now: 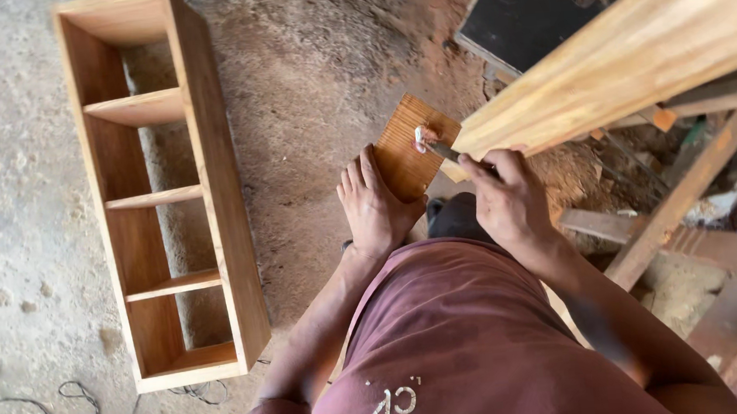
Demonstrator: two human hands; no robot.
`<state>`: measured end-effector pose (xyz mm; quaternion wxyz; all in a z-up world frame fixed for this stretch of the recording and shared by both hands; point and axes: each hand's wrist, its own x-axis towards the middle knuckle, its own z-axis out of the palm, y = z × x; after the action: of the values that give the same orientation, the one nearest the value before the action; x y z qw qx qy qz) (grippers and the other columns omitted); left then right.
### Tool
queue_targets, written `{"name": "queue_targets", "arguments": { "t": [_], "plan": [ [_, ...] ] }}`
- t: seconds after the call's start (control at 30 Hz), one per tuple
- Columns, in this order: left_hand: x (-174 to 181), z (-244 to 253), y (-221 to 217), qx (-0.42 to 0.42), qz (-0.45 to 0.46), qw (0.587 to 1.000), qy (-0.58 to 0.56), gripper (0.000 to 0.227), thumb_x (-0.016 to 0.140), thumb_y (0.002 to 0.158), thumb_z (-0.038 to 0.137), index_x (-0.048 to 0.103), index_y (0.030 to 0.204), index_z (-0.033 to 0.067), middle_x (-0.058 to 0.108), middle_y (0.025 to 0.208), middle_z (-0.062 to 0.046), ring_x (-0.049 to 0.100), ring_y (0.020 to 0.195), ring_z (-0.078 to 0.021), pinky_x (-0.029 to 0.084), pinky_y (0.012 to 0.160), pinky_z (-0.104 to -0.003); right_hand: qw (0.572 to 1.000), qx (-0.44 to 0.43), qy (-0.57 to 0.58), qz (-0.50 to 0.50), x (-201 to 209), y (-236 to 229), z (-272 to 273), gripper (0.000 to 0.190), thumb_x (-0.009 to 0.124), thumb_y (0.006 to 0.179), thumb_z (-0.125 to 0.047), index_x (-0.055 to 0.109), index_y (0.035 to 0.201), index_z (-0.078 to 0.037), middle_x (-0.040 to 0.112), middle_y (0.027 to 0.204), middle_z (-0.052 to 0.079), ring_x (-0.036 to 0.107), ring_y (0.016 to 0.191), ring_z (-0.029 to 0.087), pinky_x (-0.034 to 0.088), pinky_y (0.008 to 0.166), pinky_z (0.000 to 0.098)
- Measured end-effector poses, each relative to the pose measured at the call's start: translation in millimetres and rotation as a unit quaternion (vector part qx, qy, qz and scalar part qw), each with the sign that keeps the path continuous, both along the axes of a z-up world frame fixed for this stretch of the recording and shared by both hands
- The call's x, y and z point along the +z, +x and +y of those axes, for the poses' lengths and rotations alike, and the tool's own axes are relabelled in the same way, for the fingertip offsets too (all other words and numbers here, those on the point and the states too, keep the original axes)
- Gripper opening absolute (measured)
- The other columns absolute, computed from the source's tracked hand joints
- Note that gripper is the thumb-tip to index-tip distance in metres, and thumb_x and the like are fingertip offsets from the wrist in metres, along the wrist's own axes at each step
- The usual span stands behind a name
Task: The person mixes two different wood finishes on a small wooden board using a putty knife, then applies the mixture to a wooden cabinet door. The person sits on a stool while working on the door.
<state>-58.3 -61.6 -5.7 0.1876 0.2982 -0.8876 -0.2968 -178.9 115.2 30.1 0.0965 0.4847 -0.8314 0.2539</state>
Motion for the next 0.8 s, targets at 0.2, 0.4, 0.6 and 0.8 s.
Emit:
{"name": "queue_targets", "arguments": {
  "t": [0.2, 0.4, 0.6, 0.8],
  "plan": [
    [0, -39, -6, 0.046, 0.002, 0.999, -0.010, 0.109, 0.088, 0.053, 0.032, 0.038, 0.143, -0.0040, 0.054, 0.121, -0.022, 0.052, 0.112, -0.0409, 0.042, 0.096, -0.052, 0.997, 0.012, 0.079, 0.002, 10, -38, -49, 0.033, 0.070, 0.089, 0.000, 0.080, 0.119, -0.009, 0.064, 0.096, 0.006, 0.064, 0.079, 0.022, 0.055, 0.065, 0.0341],
    [-12, -102, -42, 0.077, -0.030, 0.997, -0.006, 0.105, 0.088, 0.055, 0.032, 0.039, 0.142, -0.0023, 0.054, 0.119, -0.021, 0.052, 0.112, -0.0400, 0.042, 0.096, -0.052, 0.987, 0.071, 0.129, -0.072, -10, -96, -129, 0.025, 0.069, 0.096, 0.000, 0.079, 0.117, -0.008, 0.065, 0.088, 0.006, 0.057, 0.058, 0.017, 0.049, 0.046, 0.0319],
    [-24, -186, -124, 0.095, -0.037, 0.995, -0.020, 0.107, 0.090, 0.055, 0.035, 0.039, 0.142, -0.0018, 0.055, 0.122, -0.021, 0.052, 0.114, -0.0403, 0.041, 0.098, -0.053, 0.988, 0.141, 0.053, 0.014, -27, -178, -223, 0.031, 0.066, 0.088, -0.001, 0.077, 0.116, -0.009, 0.064, 0.095, 0.007, 0.062, 0.080, 0.020, 0.054, 0.064, 0.0287],
    [2, -259, -205, 0.093, -0.027, 0.995, -0.007, 0.113, 0.091, 0.052, 0.038, 0.036, 0.142, -0.0046, 0.053, 0.119, -0.023, 0.051, 0.114, -0.0421, 0.039, 0.102, -0.054, 0.988, 0.048, 0.077, -0.122, -21, -276, -304, 0.022, 0.071, 0.094, 0.002, 0.079, 0.113, -0.004, 0.066, 0.085, 0.004, 0.056, 0.058, 0.017, 0.046, 0.046, 0.0335]
  ]
}}
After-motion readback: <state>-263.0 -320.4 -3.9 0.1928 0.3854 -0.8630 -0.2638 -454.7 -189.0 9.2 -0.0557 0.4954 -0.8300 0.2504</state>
